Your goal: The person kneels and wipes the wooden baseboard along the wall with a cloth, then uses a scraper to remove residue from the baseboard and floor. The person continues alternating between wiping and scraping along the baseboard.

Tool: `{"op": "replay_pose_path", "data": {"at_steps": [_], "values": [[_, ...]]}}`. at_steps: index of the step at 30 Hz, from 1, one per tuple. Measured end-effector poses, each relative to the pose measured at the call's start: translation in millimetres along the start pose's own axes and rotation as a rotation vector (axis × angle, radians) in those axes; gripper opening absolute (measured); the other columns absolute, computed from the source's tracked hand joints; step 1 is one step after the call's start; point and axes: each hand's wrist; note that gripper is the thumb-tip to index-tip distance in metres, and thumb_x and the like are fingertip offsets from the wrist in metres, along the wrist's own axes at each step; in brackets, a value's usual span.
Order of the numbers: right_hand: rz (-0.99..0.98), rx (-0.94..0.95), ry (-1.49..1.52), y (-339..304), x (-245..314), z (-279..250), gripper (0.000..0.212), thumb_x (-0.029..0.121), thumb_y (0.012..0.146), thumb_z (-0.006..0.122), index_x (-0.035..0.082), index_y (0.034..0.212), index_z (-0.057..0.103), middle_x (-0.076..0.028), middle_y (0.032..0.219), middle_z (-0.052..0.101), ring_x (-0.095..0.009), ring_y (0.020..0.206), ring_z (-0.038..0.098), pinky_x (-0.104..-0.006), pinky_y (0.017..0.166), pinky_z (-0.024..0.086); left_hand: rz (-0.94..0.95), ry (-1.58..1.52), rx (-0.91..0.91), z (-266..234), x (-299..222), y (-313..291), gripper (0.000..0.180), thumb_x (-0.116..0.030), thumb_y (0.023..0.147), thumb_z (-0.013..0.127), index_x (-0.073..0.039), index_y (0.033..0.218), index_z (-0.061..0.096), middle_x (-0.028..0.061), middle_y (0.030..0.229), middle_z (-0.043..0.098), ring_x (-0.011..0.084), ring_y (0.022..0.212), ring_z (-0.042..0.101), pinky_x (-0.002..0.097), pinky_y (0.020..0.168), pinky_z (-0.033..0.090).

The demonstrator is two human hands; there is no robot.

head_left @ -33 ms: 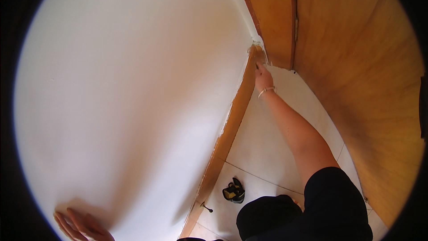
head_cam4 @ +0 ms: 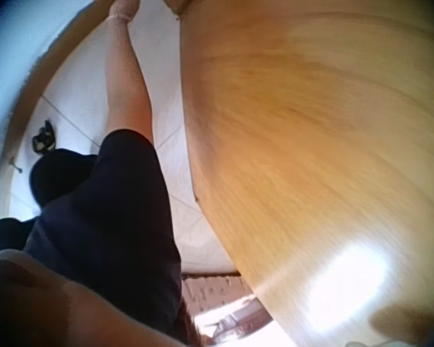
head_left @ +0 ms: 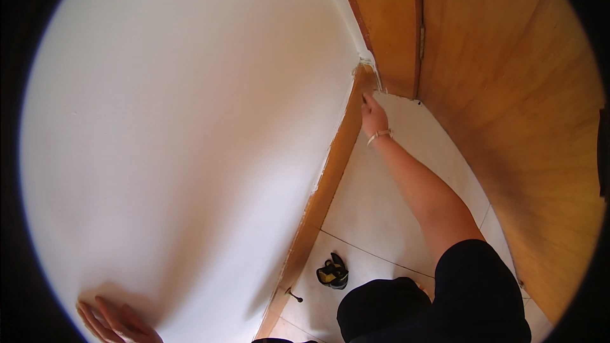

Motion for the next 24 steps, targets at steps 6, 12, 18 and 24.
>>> {"op": "replay_pose_path", "data": {"at_steps": [6, 12, 18, 24], "values": [[0.013, 0.031, 0.085, -63.0, -3.9, 19.2, 0.037, 0.019, 0.090, 0.043, 0.012, 0.126, 0.048, -0.015, 0.121, 0.054, -0.031, 0.106, 0.054, -0.0350, 0.089, 0.043, 0.017, -0.011, -0.027, 0.1, 2.9, -4.0, 0.052, -0.034, 0.088, 0.054, -0.017, 0.133, 0.035, 0.0202, 0.127, 0.043, 0.0376, 0.112, 0.045, 0.0535, 0.090, 0.037], [0.043, -0.024, 0.052, -58.7, -6.8, 23.4, 0.037, 0.019, 0.090, 0.043, 0.011, 0.125, 0.048, -0.015, 0.118, 0.055, -0.030, 0.105, 0.054, -0.0352, 0.088, 0.044, 0.062, 0.161, 0.067, -5.2, 4.4, -5.2, 0.036, -0.017, 0.092, 0.046, -0.012, 0.128, 0.045, 0.0194, 0.129, 0.044, 0.0388, 0.117, 0.045, 0.0532, 0.088, 0.045], [0.142, 0.116, 0.064, -50.1, 3.8, 7.0, 0.037, 0.019, 0.090, 0.042, 0.010, 0.126, 0.047, -0.016, 0.117, 0.056, -0.031, 0.104, 0.055, -0.0358, 0.088, 0.044, 0.063, 0.156, 0.072, -5.8, 4.3, -5.1, 0.036, -0.018, 0.092, 0.045, -0.011, 0.128, 0.045, 0.0194, 0.129, 0.044, 0.0390, 0.117, 0.045, 0.0536, 0.088, 0.045], [0.073, 0.125, 0.032, -69.5, -14.6, 13.7, 0.039, 0.019, 0.090, 0.042, 0.010, 0.127, 0.045, -0.017, 0.122, 0.052, -0.030, 0.109, 0.052, -0.0355, 0.092, 0.041, 0.032, 0.078, 0.043, -5.8, -0.4, 2.8, 0.046, -0.029, 0.090, 0.050, -0.014, 0.131, 0.038, 0.0204, 0.128, 0.043, 0.0383, 0.114, 0.045, 0.0533, 0.089, 0.040]]}}
Point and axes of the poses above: each hand's wrist, its own y-axis towards the middle knuckle, its own z-axis out of the palm, x = y × z
